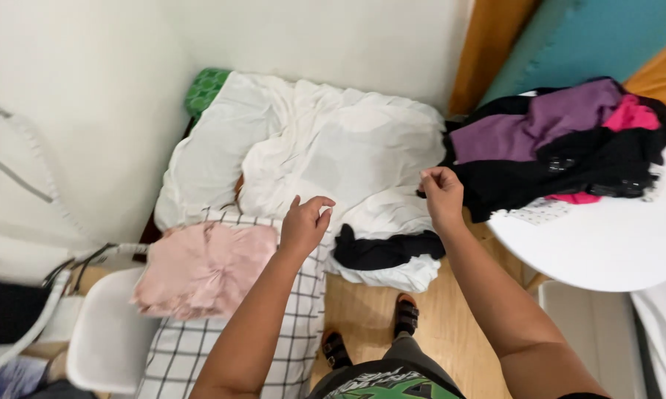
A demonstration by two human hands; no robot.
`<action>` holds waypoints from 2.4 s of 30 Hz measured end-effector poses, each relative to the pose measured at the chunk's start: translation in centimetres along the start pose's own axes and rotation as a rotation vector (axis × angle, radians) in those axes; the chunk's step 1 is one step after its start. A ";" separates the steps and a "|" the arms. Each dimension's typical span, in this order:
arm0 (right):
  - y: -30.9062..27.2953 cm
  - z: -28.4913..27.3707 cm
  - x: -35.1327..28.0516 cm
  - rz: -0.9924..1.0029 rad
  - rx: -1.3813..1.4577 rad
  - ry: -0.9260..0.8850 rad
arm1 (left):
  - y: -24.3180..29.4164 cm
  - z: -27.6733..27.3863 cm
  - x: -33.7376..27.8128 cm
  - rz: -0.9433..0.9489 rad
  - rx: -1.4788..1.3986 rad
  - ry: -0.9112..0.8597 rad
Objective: The person folds a pink satin top, a black sequined top, and a purple top by hand. They place each folded item on a white chair with a checkered cushion in a bedroom.
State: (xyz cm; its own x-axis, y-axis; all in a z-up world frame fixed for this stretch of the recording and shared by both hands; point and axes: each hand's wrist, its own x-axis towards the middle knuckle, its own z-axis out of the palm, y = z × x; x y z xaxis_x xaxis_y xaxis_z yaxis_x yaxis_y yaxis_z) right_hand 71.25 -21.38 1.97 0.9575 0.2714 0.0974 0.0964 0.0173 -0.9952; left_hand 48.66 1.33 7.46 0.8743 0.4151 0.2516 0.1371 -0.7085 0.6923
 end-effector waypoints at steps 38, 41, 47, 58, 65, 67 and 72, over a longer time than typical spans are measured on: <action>16.2 -39.1 20.9 0.080 -0.724 0.547 | 21.9 34.5 20.1 0.245 0.044 -0.631; 11.4 -36.7 20.4 -0.081 -0.343 0.536 | 23.0 33.9 20.3 0.262 0.000 -0.599; -1.3 -30.5 18.5 -0.180 0.191 0.383 | 25.8 33.3 20.5 0.359 -0.318 -0.461; -13.0 -20.2 14.9 -0.168 0.457 -0.357 | 22.8 27.7 19.6 0.103 -0.847 -0.133; -11.1 -12.7 14.2 -0.036 0.175 -0.678 | 17.6 19.1 15.0 -0.022 -0.913 -0.008; -10.0 -10.2 13.2 0.126 0.145 -0.851 | 16.3 16.4 13.1 -0.105 -0.928 -0.017; -11.5 -3.5 8.1 0.100 -0.034 -1.074 | 12.4 10.2 7.4 -0.216 -0.779 0.195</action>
State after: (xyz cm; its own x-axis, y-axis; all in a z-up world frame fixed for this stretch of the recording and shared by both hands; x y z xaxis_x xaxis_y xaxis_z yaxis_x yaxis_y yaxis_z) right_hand 78.84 -22.80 14.28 0.2238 0.9728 -0.0601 0.0540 -0.0739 -0.9958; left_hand 61.56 -10.25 10.99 0.7597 0.6386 0.1225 -0.1314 -0.0338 0.9908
